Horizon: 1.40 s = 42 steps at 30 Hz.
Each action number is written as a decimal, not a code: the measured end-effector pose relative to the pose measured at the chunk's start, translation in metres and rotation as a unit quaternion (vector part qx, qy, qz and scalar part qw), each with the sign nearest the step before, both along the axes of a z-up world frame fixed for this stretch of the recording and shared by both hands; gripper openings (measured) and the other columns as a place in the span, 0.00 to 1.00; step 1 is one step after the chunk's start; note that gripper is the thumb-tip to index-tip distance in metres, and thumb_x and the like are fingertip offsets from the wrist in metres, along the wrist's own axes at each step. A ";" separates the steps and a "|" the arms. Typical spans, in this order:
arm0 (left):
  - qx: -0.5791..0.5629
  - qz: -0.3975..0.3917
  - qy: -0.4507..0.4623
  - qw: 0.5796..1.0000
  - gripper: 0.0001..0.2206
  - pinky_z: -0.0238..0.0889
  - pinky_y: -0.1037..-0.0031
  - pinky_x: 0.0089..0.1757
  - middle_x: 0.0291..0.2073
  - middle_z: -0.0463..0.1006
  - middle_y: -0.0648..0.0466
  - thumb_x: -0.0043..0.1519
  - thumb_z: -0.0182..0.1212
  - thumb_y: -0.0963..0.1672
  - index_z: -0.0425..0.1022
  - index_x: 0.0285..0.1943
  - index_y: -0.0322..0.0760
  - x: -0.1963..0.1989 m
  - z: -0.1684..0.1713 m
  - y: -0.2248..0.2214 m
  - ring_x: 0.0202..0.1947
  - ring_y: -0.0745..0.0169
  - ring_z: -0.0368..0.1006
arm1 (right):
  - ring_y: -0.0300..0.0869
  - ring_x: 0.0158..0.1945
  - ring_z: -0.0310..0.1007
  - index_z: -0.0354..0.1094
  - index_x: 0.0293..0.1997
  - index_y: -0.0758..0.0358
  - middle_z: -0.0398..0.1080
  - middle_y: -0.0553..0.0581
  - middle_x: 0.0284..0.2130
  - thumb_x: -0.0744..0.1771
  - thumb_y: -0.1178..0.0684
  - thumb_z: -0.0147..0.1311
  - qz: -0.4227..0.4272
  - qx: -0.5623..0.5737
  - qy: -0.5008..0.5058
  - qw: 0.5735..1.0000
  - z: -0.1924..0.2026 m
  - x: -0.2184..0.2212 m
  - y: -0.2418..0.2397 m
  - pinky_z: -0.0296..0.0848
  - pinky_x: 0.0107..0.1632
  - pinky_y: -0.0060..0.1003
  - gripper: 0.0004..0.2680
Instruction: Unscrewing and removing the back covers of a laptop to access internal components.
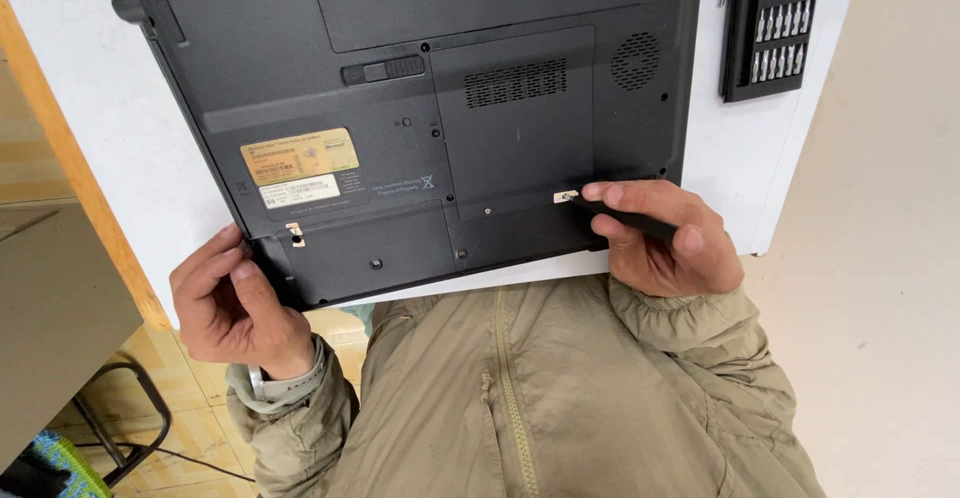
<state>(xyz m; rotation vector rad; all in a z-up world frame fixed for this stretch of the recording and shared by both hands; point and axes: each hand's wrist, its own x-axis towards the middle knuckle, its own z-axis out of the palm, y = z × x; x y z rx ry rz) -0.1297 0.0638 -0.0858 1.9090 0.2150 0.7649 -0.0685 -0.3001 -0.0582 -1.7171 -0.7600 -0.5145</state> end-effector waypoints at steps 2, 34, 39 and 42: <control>0.002 -0.002 0.000 1.000 0.10 0.69 0.60 0.43 0.37 0.77 0.26 0.68 0.60 0.38 0.70 0.38 0.17 -0.001 -0.001 0.001 0.40 0.37 0.77 | 0.63 0.24 0.75 0.54 0.69 0.61 0.70 0.79 0.28 0.64 0.71 0.60 -0.005 0.001 -0.049 0.999 -0.003 0.006 0.007 0.79 0.28 0.62 0.26; -0.005 0.047 0.055 0.997 0.05 0.70 0.64 0.48 0.43 0.78 0.33 0.69 0.57 0.40 0.71 0.44 0.27 -0.002 0.008 -0.011 0.46 0.42 0.76 | 0.53 0.30 0.73 0.40 0.77 0.53 0.64 0.73 0.38 0.62 0.78 0.59 -0.043 -0.129 -0.040 0.990 0.018 0.004 0.010 0.84 0.35 0.47 0.38; -0.007 0.044 0.051 0.998 0.06 0.72 0.62 0.49 0.42 0.77 0.33 0.69 0.57 0.40 0.71 0.44 0.26 -0.002 0.007 -0.010 0.46 0.41 0.77 | 0.53 0.27 0.70 0.39 0.76 0.58 0.64 0.74 0.33 0.64 0.73 0.57 -0.011 -0.127 -0.077 0.989 0.016 0.010 0.010 0.85 0.32 0.52 0.34; -0.007 0.046 0.048 0.998 0.05 0.72 0.62 0.48 0.42 0.77 0.33 0.69 0.57 0.40 0.71 0.44 0.26 -0.002 0.007 -0.010 0.45 0.41 0.77 | 0.53 0.24 0.69 0.40 0.78 0.60 0.65 0.73 0.31 0.64 0.72 0.57 -0.012 -0.130 -0.104 0.986 0.015 0.015 0.014 0.84 0.28 0.50 0.34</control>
